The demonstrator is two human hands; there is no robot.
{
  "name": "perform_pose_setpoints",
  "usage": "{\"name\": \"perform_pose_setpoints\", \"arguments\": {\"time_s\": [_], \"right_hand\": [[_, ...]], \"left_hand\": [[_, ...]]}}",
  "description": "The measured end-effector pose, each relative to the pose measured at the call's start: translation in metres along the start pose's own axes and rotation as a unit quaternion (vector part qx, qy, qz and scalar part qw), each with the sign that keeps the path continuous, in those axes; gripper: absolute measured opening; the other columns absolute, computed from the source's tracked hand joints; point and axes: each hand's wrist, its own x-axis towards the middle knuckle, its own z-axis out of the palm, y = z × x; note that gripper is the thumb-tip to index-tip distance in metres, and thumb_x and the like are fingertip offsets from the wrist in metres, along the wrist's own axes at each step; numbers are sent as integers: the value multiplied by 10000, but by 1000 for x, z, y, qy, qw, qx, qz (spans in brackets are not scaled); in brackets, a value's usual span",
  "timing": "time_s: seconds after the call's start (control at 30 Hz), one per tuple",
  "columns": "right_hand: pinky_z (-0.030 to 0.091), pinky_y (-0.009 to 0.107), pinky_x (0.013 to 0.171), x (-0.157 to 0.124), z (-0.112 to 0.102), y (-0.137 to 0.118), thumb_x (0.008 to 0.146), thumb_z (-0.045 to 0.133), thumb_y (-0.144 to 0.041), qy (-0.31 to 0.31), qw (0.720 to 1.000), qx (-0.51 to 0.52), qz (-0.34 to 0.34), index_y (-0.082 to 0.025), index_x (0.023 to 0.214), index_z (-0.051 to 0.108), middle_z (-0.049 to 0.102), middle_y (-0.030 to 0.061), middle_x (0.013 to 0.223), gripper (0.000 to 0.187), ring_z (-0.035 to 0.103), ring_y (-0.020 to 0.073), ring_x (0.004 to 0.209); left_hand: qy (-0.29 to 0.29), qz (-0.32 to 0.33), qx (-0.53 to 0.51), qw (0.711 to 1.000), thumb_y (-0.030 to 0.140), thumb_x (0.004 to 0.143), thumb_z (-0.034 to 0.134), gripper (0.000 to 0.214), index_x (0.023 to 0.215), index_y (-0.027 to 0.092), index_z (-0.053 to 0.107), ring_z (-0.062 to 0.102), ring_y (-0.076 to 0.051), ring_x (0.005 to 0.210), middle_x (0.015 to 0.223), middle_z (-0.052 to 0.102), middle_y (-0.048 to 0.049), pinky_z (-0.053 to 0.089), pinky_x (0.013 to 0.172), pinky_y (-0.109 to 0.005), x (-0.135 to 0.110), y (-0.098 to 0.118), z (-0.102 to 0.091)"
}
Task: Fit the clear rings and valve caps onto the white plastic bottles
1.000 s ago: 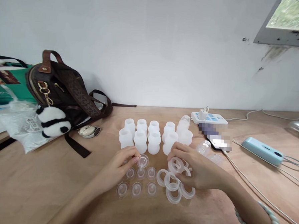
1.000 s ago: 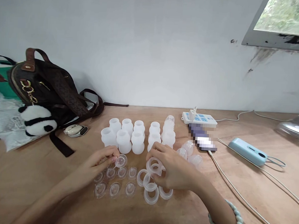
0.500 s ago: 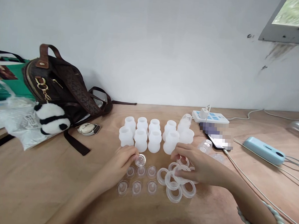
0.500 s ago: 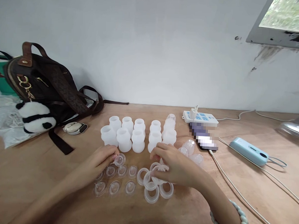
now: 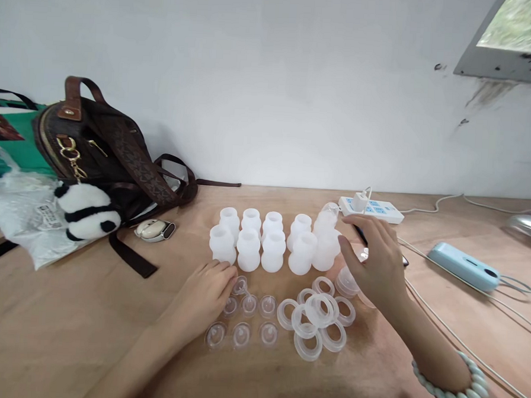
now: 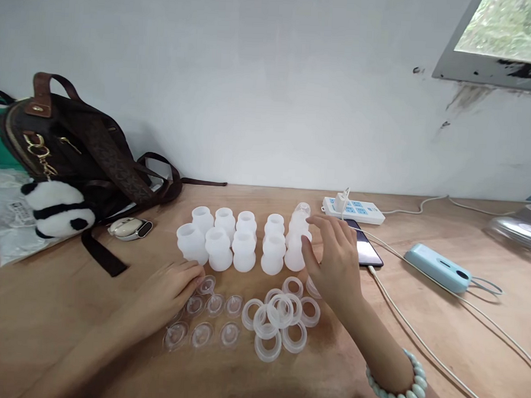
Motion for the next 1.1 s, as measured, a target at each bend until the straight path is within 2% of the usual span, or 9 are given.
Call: {"name": "perform_pose_setpoints", "arguments": {"time_s": [0.1,0.17,0.3,0.4,0.53,0.6,0.73,0.83,1.1], "right_hand": [[429,503,948,-4,10,10,975,475,-254,-62,996,-62,-11,-201,1171,556,687,140,1198,218,620,337,1110],[422,510,945,-6,15,13,988,463,-283,-87,992,-86,-6,-197,1194,553,677,148,1223,240,613,347,1113],[419,523,973,-8,18,14,1015,443,-377,-85,991,-99,8,-187,1273,544,640,163,1299,336,577,363,1181],[398,537,1044,-7,17,15,1029,413,-457,-87,990,-107,5,-188,1407,481,542,174,1446,469,493,377,1317],[255,591,1168,-5,18,17,1055,313,-506,-128,979,-154,-23,-248,1521,404,334,158,1622,541,290,384,1496],[206,616,1182,-4,20,18,1057,281,-525,-142,973,-180,-29,-289,1533,403,307,151,1637,545,249,390,1517],[183,630,1179,-3,24,20,1049,286,-547,-167,963,-208,-19,-315,1536,409,415,142,1580,553,280,388,1501],[170,642,1172,-4,26,23,1053,272,-524,-177,963,-204,-4,-277,1527,427,518,137,1503,557,334,385,1466],[185,629,1148,-3,22,30,1050,276,-426,-157,974,-163,27,-242,1425,517,627,126,1337,481,449,353,1352]], "left_hand": [[-11,-5,22,1000,225,966,311,347,765,192,593,625,-339,878,874,678,-126,429,773,-446,0,1,0],[-14,-11,23,1000,225,984,314,349,908,177,651,650,-335,927,951,702,-123,451,788,-440,0,1,-1],[-26,-22,46,998,208,1000,342,347,1132,190,663,679,-318,985,1062,720,-94,478,809,-423,-2,2,-4],[-42,-18,75,996,159,987,357,359,1079,194,703,688,-304,968,1035,715,-85,487,794,-402,-3,3,-5],[-63,-7,110,992,73,933,377,375,966,187,732,685,-279,924,1025,691,-86,492,777,-380,-3,4,-4],[-67,-4,113,991,52,921,371,391,970,185,736,680,-277,929,1039,686,-87,496,786,-387,-3,4,-3],[-69,-1,110,991,51,927,357,411,1009,185,737,674,-278,962,1072,685,-90,502,817,-399,-3,4,-4],[-70,-2,113,991,50,927,356,418,1048,180,735,672,-283,979,1087,688,-94,507,836,-408,-2,5,-4],[-66,-1,111,992,109,948,364,411,1061,194,750,672,-282,971,1081,694,-98,513,825,-408,-2,4,-3]]}}
